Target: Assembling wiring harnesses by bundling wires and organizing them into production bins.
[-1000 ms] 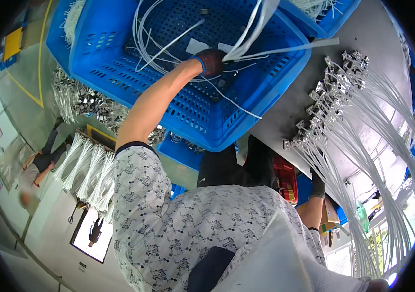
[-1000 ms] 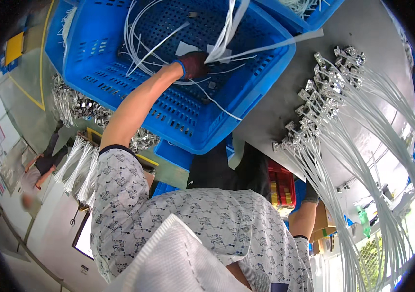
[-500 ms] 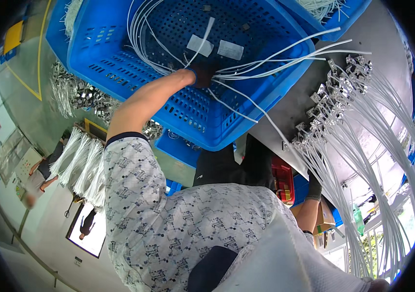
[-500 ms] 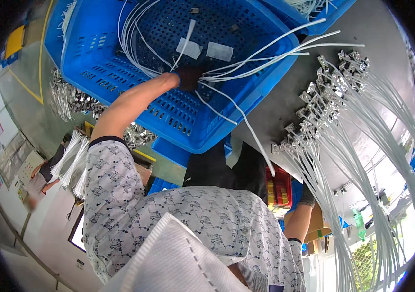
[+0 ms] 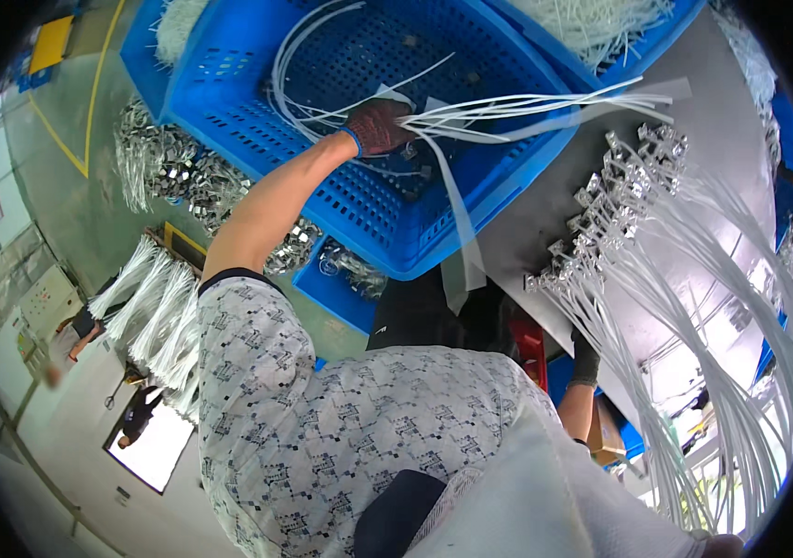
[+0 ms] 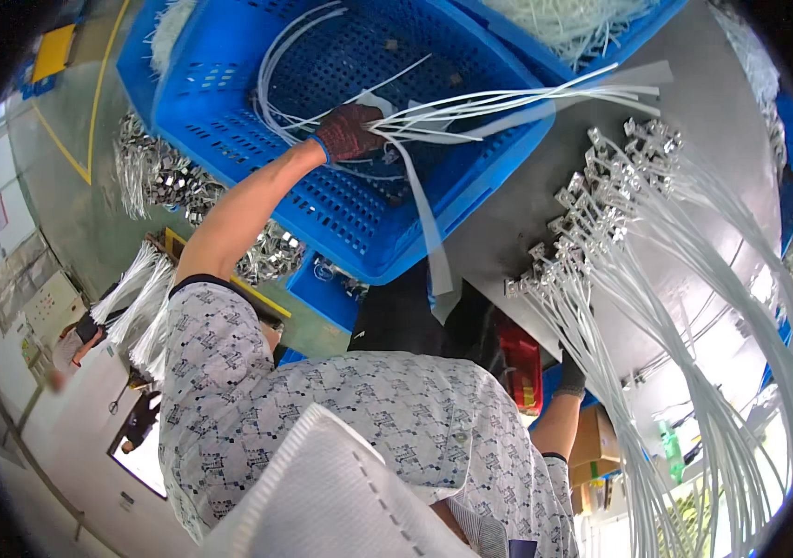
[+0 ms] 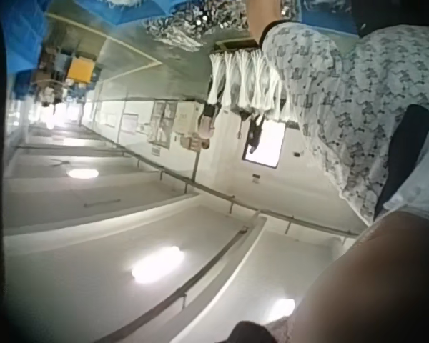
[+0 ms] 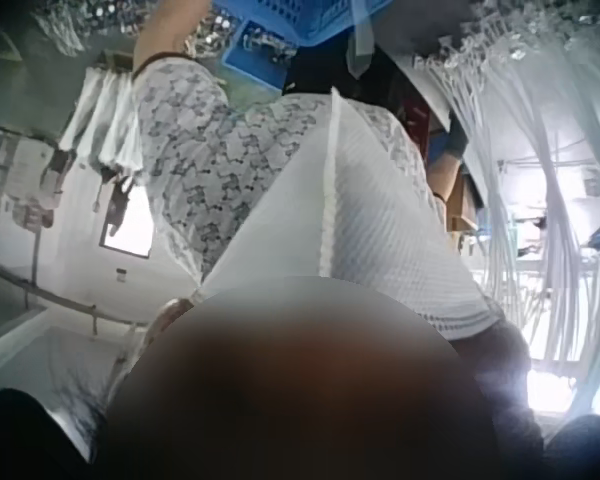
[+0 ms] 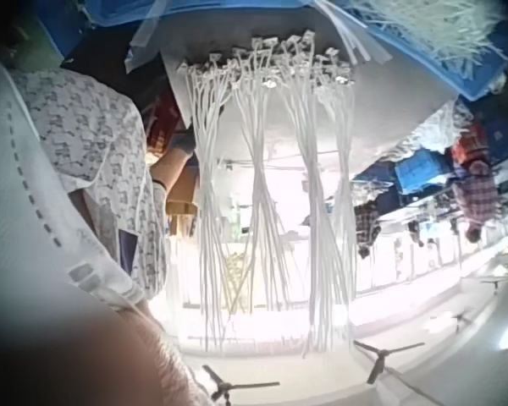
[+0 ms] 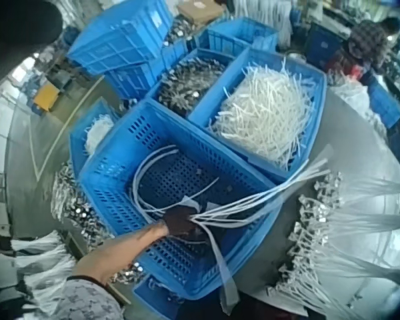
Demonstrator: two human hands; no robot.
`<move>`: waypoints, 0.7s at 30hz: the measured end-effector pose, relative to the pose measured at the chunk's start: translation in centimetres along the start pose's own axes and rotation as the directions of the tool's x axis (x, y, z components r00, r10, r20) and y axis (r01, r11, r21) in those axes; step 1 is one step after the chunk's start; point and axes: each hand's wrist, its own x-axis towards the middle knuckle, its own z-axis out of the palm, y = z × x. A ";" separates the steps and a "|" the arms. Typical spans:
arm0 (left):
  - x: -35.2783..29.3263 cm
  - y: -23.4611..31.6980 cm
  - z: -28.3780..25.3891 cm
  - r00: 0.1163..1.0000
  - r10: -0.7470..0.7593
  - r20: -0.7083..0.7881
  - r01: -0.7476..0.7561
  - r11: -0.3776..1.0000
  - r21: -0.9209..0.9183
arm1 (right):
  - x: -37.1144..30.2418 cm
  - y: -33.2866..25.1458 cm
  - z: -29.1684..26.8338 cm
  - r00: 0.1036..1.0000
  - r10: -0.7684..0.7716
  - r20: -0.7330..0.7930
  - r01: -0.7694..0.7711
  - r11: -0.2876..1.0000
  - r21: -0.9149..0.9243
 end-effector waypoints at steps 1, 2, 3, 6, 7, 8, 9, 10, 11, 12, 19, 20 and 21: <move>-0.9 1.4 -2.1 0.996 -0.073 -0.049 0.068 0.993 -0.097 | 0.8 -2.3 -0.6 0.970 0.204 0.129 -0.224 0.961 0.163; -1.5 1.1 -3.0 0.994 -0.082 -0.073 0.075 0.993 -0.094 | 1.6 -4.5 -1.4 0.883 0.368 0.290 -0.447 0.848 0.284; -1.6 1.4 -4.0 0.983 -0.044 -0.178 0.015 0.986 -0.164 | 1.2 -5.3 -1.5 0.914 0.324 0.245 -0.377 0.900 0.220; -3.8 1.7 -7.1 0.954 -0.046 -0.296 -0.043 0.957 -0.288 | 1.3 -9.0 -2.4 0.873 0.388 0.296 -0.446 0.880 0.162; -4.6 1.9 -8.0 0.984 -0.053 -0.169 -0.027 0.899 -0.438 | 1.5 -9.3 -2.7 0.877 0.386 0.285 -0.440 0.885 0.154; -5.4 2.1 -8.9 0.999 -0.037 -0.037 0.009 0.819 -0.573 | 1.7 -9.5 -2.9 0.917 0.293 0.270 -0.311 0.950 0.023; -6.3 2.8 -10.6 0.983 0.002 0.183 0.102 0.825 -0.556 | 1.6 -9.7 -2.6 0.944 0.194 0.267 -0.172 0.980 -0.105; -6.7 2.7 -10.5 0.985 0.007 0.174 0.093 0.825 -0.558 | 1.2 -9.9 -2.5 0.947 0.191 0.258 -0.168 0.980 -0.108; -6.9 2.5 -10.0 0.957 0.162 0.240 0.036 0.756 -0.653 | 0.7 -10.0 -2.4 0.982 0.037 0.187 -0.002 0.983 -0.185; -7.2 2.5 -10.1 0.905 0.316 0.285 0.001 0.669 -0.743 | 0.6 -10.5 -2.4 0.983 -0.124 0.133 0.157 0.950 -0.272; -8.1 6.9 -12.5 0.996 -0.089 -0.019 0.029 0.511 -0.859 | -0.7 -7.1 0.1 0.965 0.251 -0.073 -0.193 0.874 0.447; -7.9 6.4 -12.2 0.992 -0.126 -0.013 0.025 0.296 -0.955 | -0.5 -7.2 -0.1 0.930 0.368 0.012 -0.300 0.739 0.603; -10.5 6.3 -12.9 0.966 -0.208 -0.151 -0.095 0.257 -0.962 | 0.9 -12.9 -1.4 0.858 0.461 0.228 -0.488 0.591 0.642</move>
